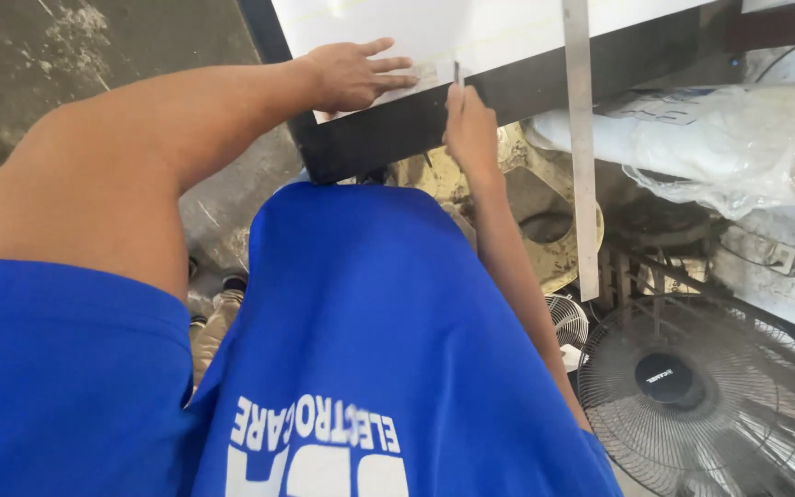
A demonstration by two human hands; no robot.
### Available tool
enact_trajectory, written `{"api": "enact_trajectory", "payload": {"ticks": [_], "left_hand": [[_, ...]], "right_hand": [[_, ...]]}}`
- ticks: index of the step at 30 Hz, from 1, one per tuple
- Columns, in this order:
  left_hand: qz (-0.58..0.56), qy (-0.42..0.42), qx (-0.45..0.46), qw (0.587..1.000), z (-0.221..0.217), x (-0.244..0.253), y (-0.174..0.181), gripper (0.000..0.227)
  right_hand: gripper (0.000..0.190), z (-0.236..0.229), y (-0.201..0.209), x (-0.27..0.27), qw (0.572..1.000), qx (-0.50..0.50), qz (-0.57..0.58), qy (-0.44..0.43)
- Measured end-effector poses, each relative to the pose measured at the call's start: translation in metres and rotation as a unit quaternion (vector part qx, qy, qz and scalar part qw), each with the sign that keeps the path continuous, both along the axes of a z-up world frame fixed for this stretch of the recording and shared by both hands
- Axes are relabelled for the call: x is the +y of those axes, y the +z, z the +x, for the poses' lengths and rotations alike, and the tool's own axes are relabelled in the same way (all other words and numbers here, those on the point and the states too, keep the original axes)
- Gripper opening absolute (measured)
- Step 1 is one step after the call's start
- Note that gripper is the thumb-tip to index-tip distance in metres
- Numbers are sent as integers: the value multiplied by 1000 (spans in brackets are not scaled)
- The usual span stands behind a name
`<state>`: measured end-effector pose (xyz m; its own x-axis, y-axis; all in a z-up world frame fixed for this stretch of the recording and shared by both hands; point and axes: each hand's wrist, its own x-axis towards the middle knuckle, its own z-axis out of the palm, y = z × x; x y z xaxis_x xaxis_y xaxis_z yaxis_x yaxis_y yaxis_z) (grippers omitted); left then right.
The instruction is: The person uses a metal ruler and a utility knife to cut a large white sheet on a workbench. They align the ruler along pre-drawn lines and score the material multiple times to separate strips. The person removes the cut strips and continues cutting the remaining sheet.
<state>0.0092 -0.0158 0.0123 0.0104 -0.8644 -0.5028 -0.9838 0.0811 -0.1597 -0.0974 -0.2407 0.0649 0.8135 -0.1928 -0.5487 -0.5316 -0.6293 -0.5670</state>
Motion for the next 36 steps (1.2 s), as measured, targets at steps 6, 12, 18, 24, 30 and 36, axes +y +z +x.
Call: {"api": "enact_trajectory", "payload": {"ticks": [6,12,18,24,30,36], "left_hand": [[4,25,90,996,4,-2,-14,88],[-12,4,23,1000,5,-3,-24,134],[11,18,29,999,7,-1,-23,139],[31,15,18,999,7,-4,-21,137],[29,27,29,999,7,-5,-22,138],[37,43,53,997,7,-4,-27,137]], "right_hand": [[35,-32,-38,1,978,-41,-121,167],[25,-28,-37,14,964,6,-153,216],[26,-30,-52,20,962,2,-161,219],[25,-31,-51,20,962,9,-185,201],[27,-29,-51,20,962,16,-174,208],[26,-26,-50,26,965,20,-173,197]]}}
